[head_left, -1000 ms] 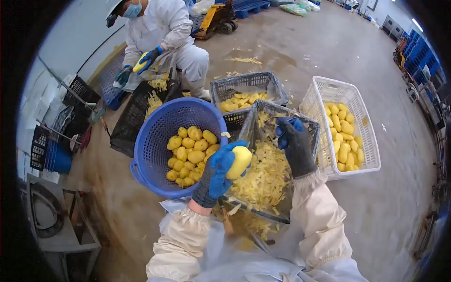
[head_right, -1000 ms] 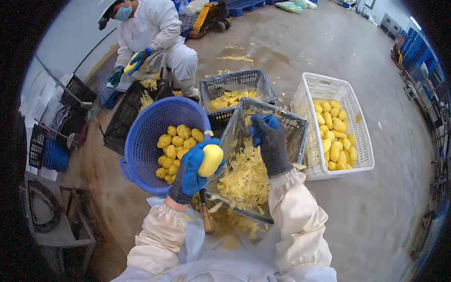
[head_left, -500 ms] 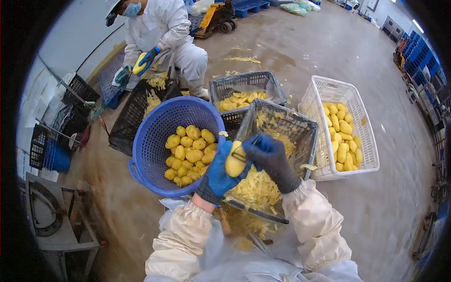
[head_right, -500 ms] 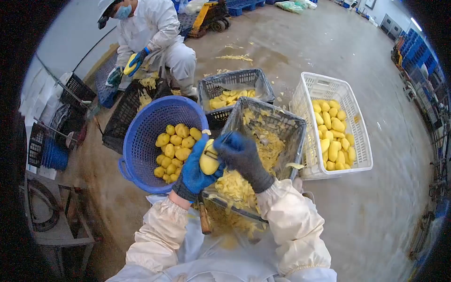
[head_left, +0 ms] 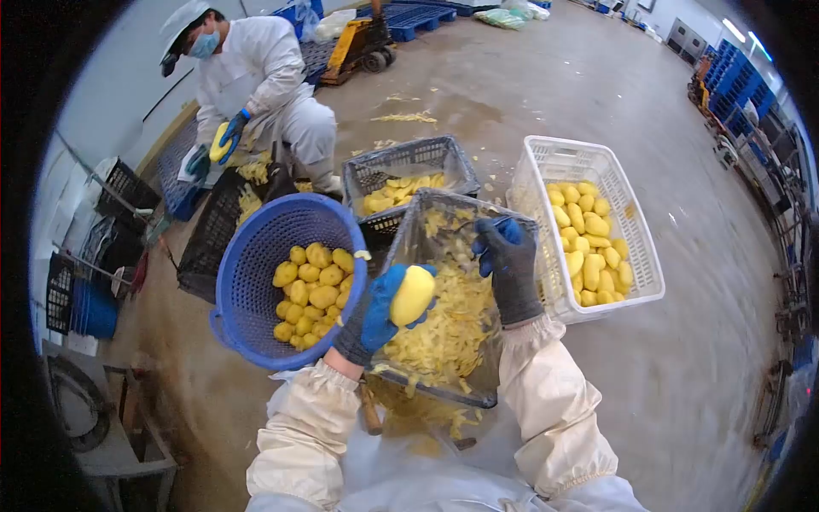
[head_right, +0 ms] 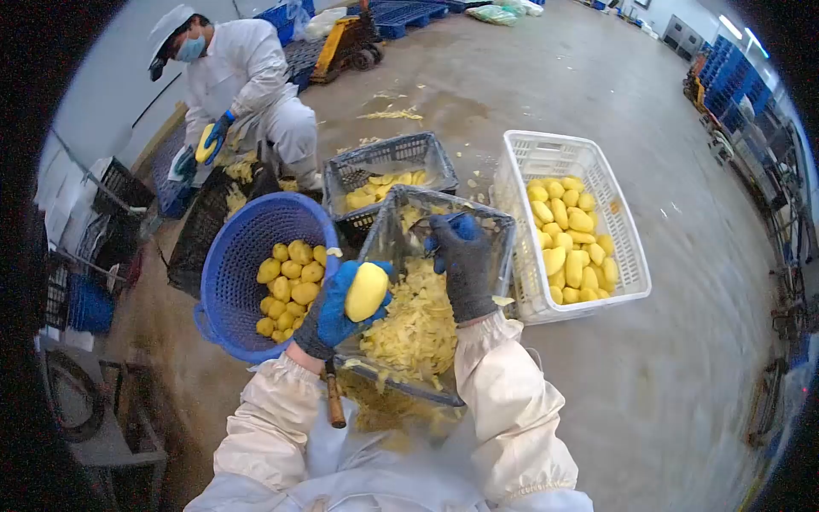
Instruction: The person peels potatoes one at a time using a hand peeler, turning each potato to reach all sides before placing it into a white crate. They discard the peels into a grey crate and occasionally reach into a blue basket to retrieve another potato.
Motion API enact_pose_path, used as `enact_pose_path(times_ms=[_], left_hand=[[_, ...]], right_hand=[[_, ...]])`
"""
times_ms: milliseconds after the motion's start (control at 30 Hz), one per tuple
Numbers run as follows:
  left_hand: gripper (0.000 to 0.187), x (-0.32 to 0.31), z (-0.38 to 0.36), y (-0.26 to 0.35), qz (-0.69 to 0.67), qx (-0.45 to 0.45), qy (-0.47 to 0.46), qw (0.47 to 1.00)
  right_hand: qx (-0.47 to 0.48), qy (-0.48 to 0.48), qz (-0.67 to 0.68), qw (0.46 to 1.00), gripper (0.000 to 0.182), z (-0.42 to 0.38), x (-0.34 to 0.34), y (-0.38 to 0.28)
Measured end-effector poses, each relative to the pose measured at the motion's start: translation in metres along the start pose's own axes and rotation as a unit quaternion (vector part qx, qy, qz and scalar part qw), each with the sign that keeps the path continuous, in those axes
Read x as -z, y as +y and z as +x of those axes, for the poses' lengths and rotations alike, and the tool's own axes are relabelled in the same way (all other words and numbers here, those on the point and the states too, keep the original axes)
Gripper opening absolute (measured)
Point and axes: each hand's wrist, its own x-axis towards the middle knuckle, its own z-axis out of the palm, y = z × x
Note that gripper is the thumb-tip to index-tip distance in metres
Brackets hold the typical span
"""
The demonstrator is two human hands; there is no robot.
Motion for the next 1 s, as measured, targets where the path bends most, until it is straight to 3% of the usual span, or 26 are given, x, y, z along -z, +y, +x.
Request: enact_pose_path(times_ms=[33,67,167,200,233,267,300,367,400,467,500,533,600,633,700,733,800,867,967,1000], left_hand=[[0.051,0.001,0.004,-0.001,0.006,0.004,-0.056,0.998],[0.052,0.005,0.011,-0.011,0.002,-0.014,-0.023,1.000],[0.042,0.034,0.038,-0.048,0.029,0.057,0.030,0.997],[0.040,0.036,0.040,-0.059,0.005,0.095,0.032,0.995],[0.038,0.031,0.046,-0.067,-0.017,0.132,0.038,0.990],[0.035,0.004,0.048,-0.063,-0.022,0.168,0.102,0.980],[0.032,-0.010,0.053,-0.066,-0.030,0.142,0.036,0.989],[0.035,-0.049,0.051,-0.050,-0.197,0.137,-0.003,0.971],[0.035,-0.040,0.055,-0.050,-0.195,0.137,-0.004,0.971],[0.038,-0.024,0.061,-0.047,-0.162,0.081,-0.141,0.973],[0.038,-0.028,0.059,-0.048,-0.166,0.079,-0.141,0.973],[0.038,-0.030,0.055,-0.047,-0.002,0.001,-0.121,0.993],[0.034,-0.033,0.050,-0.046,0.316,-0.153,-0.068,0.934],[0.034,-0.032,0.048,-0.041,0.316,-0.152,-0.059,0.935],[0.029,-0.047,0.034,-0.003,0.562,-0.060,-0.008,0.825],[0.018,0.015,0.053,-0.028,0.539,-0.258,-0.058,0.800],[0.015,0.033,0.033,0.010,0.622,-0.277,-0.021,0.732],[0.021,0.091,0.029,0.037,0.652,-0.267,0.011,0.709],[0.026,0.214,0.031,0.047,0.637,-0.261,0.091,0.719],[0.028,0.251,0.028,0.048,0.732,-0.224,0.095,0.636]], right_hand=[[0.029,0.040,0.061,0.997,0.015,0.005,0.016,0.001],[0.050,0.042,0.025,0.998,0.014,-0.001,0.013,-0.007],[0.038,-0.059,0.045,0.996,0.015,-0.017,0.005,0.006],[0.030,-0.045,-0.027,0.998,0.013,-0.018,0.001,0.012],[-0.006,-0.054,0.001,0.998,0.012,-0.016,-0.003,0.014],[-0.019,-0.049,0.019,0.998,0.016,-0.022,-0.004,0.003],[-0.007,-0.065,0.059,0.996,0.015,-0.029,-0.004,-0.009],[0.002,-0.084,0.095,0.992,0.015,-0.038,-0.003,-0.031],[0.003,-0.084,0.096,0.992,0.015,-0.037,-0.002,-0.029],[0.082,-0.072,0.084,0.990,0.015,-0.035,-0.002,-0.027],[0.080,-0.074,0.081,0.991,0.015,-0.035,0.001,-0.027],[0.050,-0.085,0.076,0.992,0.016,-0.035,0.006,-0.027],[0.017,-0.100,0.073,0.992,0.016,-0.032,0.012,-0.027],[0.008,-0.089,0.050,0.995,0.017,-0.029,0.013,-0.024],[-0.002,-0.083,0.030,0.996,0.017,-0.031,0.009,-0.024],[-0.008,-0.092,0.031,0.995,0.017,-0.034,0.007,-0.027],[-0.036,-0.092,-0.012,0.995,0.014,-0.033,0.003,-0.023],[-0.046,-0.081,-0.011,0.996,0.013,-0.034,-0.005,-0.019],[-0.083,-0.084,-0.025,0.993,0.011,-0.030,-0.014,-0.008],[-0.081,-0.090,-0.060,0.991,0.011,-0.031,-0.018,-0.007]])
